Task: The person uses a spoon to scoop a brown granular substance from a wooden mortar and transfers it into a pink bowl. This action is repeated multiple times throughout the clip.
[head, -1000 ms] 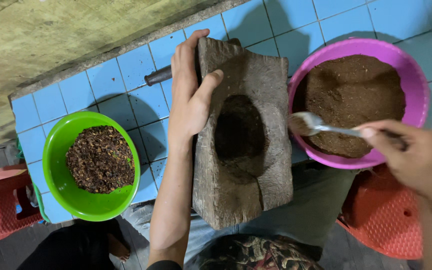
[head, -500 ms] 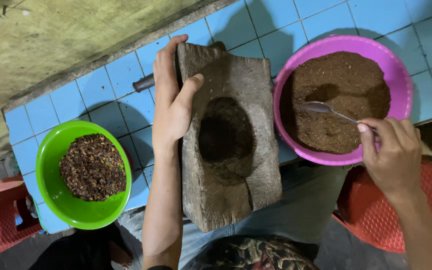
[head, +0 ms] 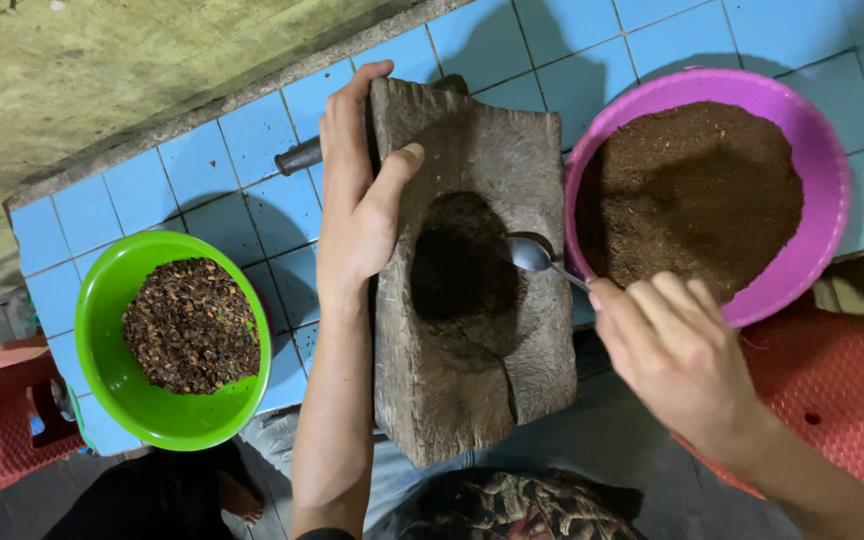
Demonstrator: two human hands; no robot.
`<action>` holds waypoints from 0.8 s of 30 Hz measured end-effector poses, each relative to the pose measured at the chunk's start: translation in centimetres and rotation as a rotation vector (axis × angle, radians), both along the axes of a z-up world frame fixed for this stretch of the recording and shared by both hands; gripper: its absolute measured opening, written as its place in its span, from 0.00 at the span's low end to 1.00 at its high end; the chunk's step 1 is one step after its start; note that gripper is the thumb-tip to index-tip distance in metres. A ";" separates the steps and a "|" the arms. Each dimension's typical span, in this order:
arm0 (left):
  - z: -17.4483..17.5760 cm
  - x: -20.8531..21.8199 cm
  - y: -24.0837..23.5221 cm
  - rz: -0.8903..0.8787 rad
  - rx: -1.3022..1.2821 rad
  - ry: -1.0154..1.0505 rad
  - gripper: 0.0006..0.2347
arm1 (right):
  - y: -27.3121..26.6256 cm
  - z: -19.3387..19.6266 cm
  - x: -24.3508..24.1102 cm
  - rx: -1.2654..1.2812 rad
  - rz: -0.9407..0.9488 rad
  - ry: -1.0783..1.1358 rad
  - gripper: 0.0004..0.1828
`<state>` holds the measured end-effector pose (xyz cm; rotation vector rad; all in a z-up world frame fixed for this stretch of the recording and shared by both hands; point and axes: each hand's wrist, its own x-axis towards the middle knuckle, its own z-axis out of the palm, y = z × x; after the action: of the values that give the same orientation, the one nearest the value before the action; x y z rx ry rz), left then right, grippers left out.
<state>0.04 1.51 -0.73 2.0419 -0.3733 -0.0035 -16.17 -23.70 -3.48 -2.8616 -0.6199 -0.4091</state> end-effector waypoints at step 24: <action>0.4 -0.1 -0.1 0.002 -0.012 0.018 0.22 | -1.1 -4.8 6.3 0.114 0.305 0.266 0.11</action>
<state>-0.07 1.43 -0.36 2.0296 -0.3590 -0.0180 -9.91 -24.84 -8.32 -2.5916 -0.9262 -0.0147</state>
